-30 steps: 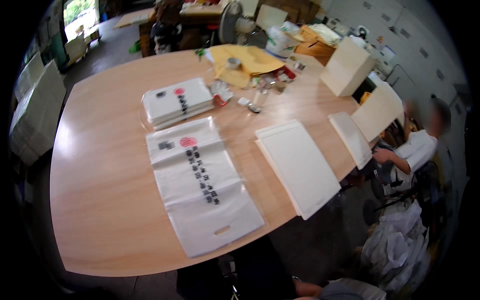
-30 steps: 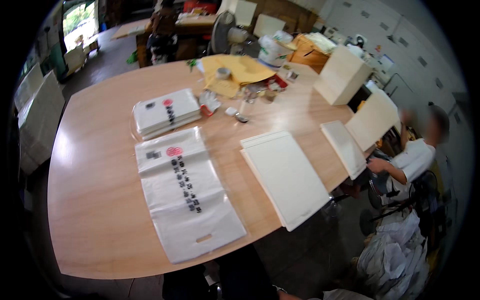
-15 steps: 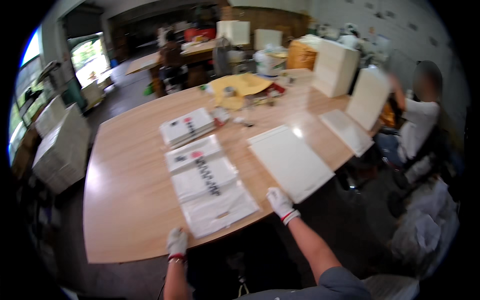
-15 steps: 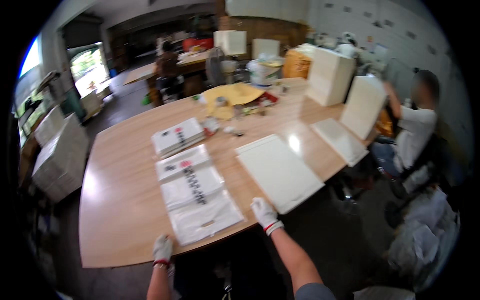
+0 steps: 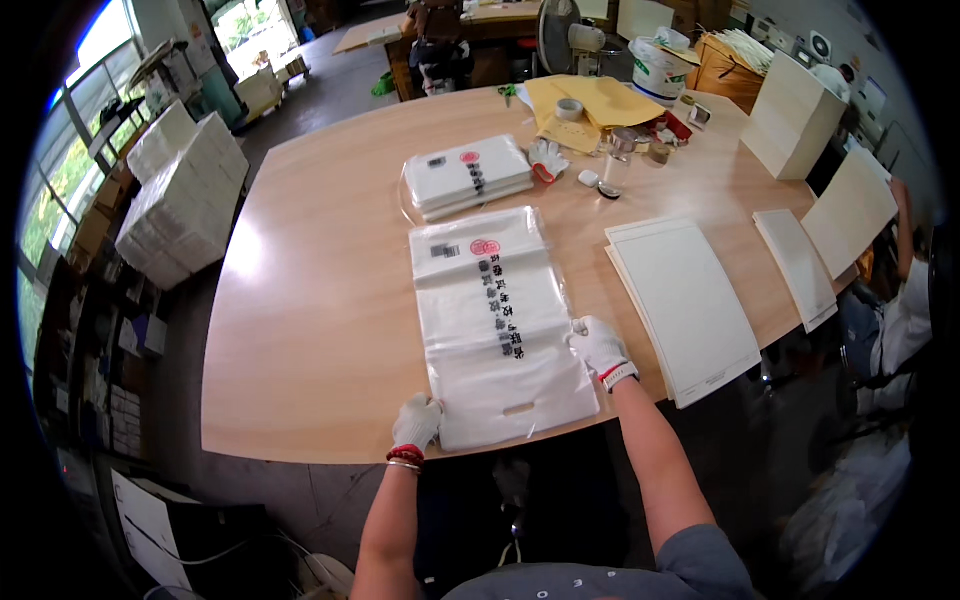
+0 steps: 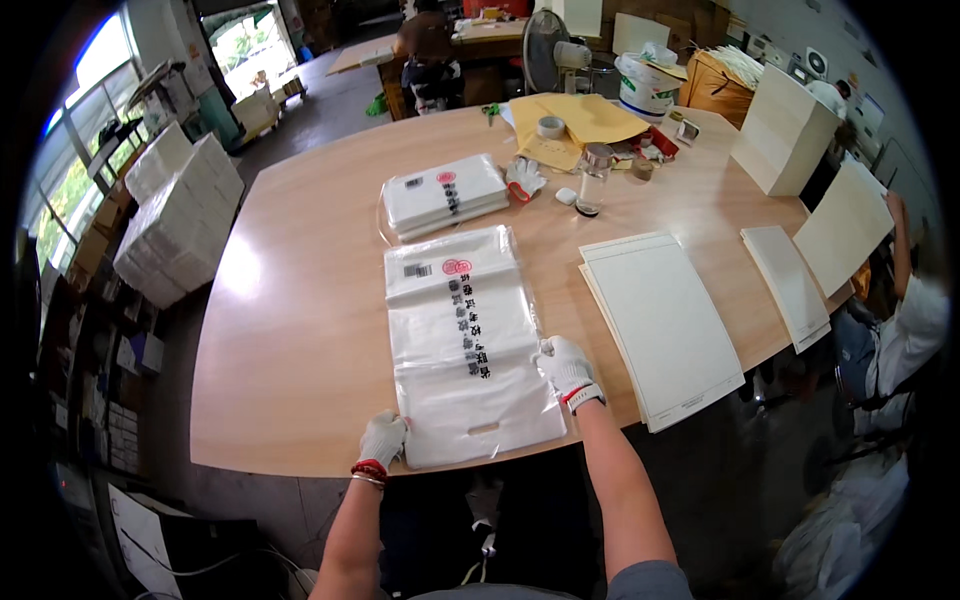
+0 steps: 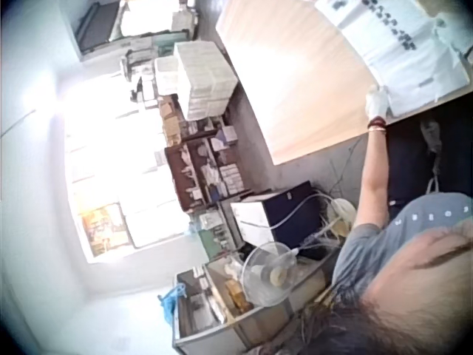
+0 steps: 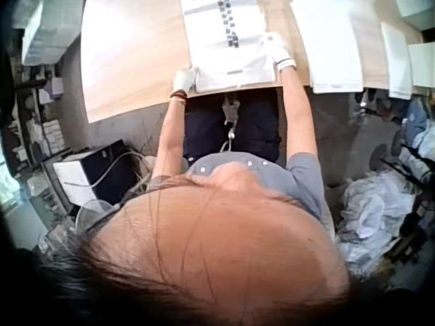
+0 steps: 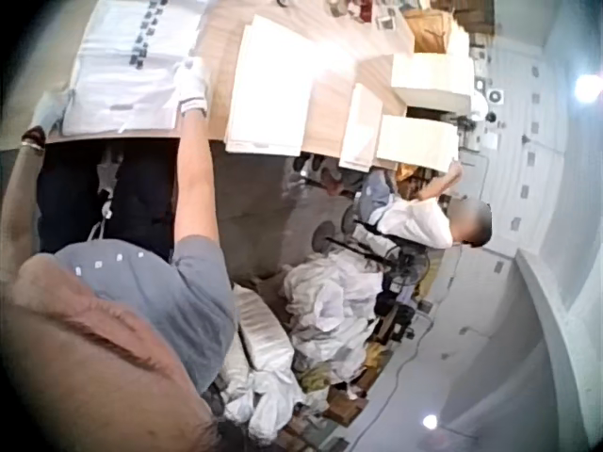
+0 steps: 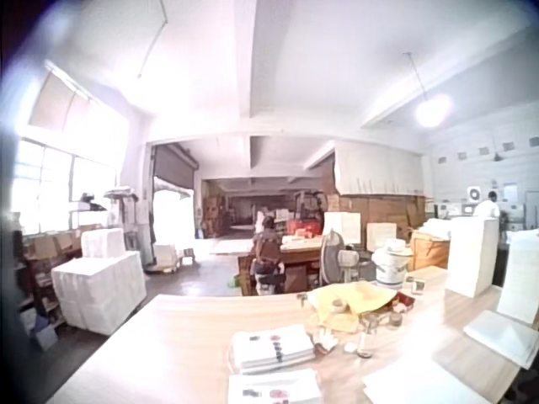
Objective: The person repeatedly picks up stacks of white paper sheets, places them into clear plastic sleeves with printed labels, and sets the sealed packages on the table. The process is repeated multiple times with consistent hand motions and alignment of the sheets before insertion.
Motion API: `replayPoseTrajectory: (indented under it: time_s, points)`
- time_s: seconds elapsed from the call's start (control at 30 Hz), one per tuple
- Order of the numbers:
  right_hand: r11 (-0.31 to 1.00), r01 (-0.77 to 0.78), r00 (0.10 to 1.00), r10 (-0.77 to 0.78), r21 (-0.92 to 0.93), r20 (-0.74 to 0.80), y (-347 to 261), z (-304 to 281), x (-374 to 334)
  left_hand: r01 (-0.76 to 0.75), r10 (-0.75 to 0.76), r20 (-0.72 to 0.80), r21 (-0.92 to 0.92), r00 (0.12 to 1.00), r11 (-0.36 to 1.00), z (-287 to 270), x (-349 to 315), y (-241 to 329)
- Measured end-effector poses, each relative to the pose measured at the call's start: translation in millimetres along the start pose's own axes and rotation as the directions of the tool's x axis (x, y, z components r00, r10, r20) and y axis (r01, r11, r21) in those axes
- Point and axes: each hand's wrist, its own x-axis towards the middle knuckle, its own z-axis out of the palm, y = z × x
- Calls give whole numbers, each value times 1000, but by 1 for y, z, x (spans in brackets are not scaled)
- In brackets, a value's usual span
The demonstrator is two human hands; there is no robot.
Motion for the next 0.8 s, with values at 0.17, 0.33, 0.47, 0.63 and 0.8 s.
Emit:
replayPoseTrajectory:
  time_s: [0.17, 0.33, 0.47, 0.63, 0.8]
  points:
    - [977, 40, 998, -51, 208, 45, 8, 10, -13, -145, 167, -192, 123, 967, 982, 12, -17, -21]
    - [785, 85, 975, 60, 614, -212, 37, 4, -37, -742, 773, -274, 228, 572, 630, 42, -42, 10]
    - [756, 140, 923, 134, 640, -361, 54, 4, -99, -804, 843, -108, 257, 527, 536, 74, -61, 35]
    - [643, 10, 993, 83, 765, -82, 48, -3, -199, -716, 716, 3, 35, 698, 698, 65, -42, 39]
    - [530, -213, 970, 13, 821, 243, 0, 33, -207, -724, 717, 103, 82, 689, 685, 51, -46, 54]
